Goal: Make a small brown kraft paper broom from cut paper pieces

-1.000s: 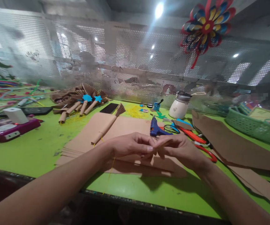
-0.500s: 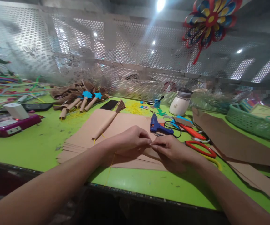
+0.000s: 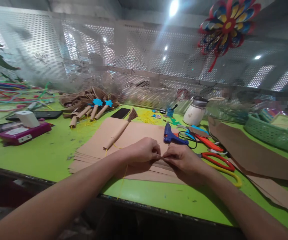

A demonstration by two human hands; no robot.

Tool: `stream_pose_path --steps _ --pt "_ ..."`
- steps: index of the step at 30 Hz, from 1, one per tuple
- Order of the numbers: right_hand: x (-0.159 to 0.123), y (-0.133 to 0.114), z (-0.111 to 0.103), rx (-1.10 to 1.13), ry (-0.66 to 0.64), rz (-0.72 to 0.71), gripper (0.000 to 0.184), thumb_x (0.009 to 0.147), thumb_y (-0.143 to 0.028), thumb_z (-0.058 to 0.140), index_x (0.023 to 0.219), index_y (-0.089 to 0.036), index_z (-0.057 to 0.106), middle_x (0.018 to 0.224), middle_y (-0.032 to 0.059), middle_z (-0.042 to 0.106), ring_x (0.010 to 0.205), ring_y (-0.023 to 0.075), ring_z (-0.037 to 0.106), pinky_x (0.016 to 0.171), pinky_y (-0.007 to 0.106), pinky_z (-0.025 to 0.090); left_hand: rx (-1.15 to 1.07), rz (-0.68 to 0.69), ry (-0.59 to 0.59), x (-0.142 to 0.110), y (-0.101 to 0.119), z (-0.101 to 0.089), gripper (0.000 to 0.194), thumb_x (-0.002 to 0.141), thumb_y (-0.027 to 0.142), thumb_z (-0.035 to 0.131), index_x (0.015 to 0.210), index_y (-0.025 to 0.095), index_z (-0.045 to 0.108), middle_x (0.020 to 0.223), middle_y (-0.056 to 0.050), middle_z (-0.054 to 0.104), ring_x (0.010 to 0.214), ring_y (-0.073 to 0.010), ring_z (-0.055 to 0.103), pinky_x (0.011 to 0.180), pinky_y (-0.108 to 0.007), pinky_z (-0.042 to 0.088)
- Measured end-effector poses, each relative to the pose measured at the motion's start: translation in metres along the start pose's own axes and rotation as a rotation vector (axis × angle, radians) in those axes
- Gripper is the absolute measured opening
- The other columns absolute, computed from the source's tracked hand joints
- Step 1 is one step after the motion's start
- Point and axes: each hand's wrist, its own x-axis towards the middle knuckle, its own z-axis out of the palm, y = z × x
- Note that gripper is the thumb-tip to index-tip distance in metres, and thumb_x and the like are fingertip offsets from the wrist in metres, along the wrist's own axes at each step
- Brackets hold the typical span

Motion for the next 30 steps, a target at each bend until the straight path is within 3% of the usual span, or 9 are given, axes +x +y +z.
stream_pose_path --steps 4,18,25,30 --pt "0.000 0.000 0.000 -0.009 -0.008 -0.006 0.017 0.082 -0.017 0.054 0.078 -0.018 0.070 0.074 0.0037 0.063 0.070 0.0139 0.054 0.062 0.025 0.040 0.013 0.001 -0.011 -0.001 0.000 -0.001 0.022 0.073 0.020 0.052 0.087 0.016 0.069 0.077 -0.003 0.066 0.064 -0.0131 0.053 0.058 -0.022 0.036" --pt "-0.001 -0.018 -0.004 -0.154 -0.031 -0.008 0.017 0.085 -0.014 0.047 0.075 -0.015 0.061 0.078 0.0062 0.060 0.072 0.0145 0.051 0.064 0.026 0.037 0.136 0.108 0.062 0.001 0.003 0.007 0.018 0.079 0.022 0.051 0.081 0.015 0.068 0.075 -0.005 0.065 0.067 -0.0149 0.054 0.061 -0.023 0.037" --pt "-0.008 -0.015 -0.004 -0.243 -0.024 -0.015 0.016 0.084 -0.015 0.047 0.070 -0.017 0.054 0.075 0.0038 0.056 0.067 0.0131 0.046 0.058 0.025 0.032 0.215 0.120 0.097 -0.003 0.004 0.006 0.014 0.075 0.019 0.052 0.074 0.016 0.065 0.071 -0.004 0.060 0.066 -0.0151 0.051 0.060 -0.024 0.036" --pt "-0.009 -0.018 -0.005 -0.301 -0.037 -0.031 0.015 0.084 -0.026 0.051 0.072 -0.017 0.054 0.076 0.0047 0.056 0.066 0.0137 0.046 0.059 0.026 0.031 0.242 0.132 0.085 -0.006 0.005 0.006 0.010 0.072 0.019 0.053 0.073 0.017 0.063 0.072 -0.004 0.058 0.065 -0.0152 0.050 0.059 -0.025 0.035"
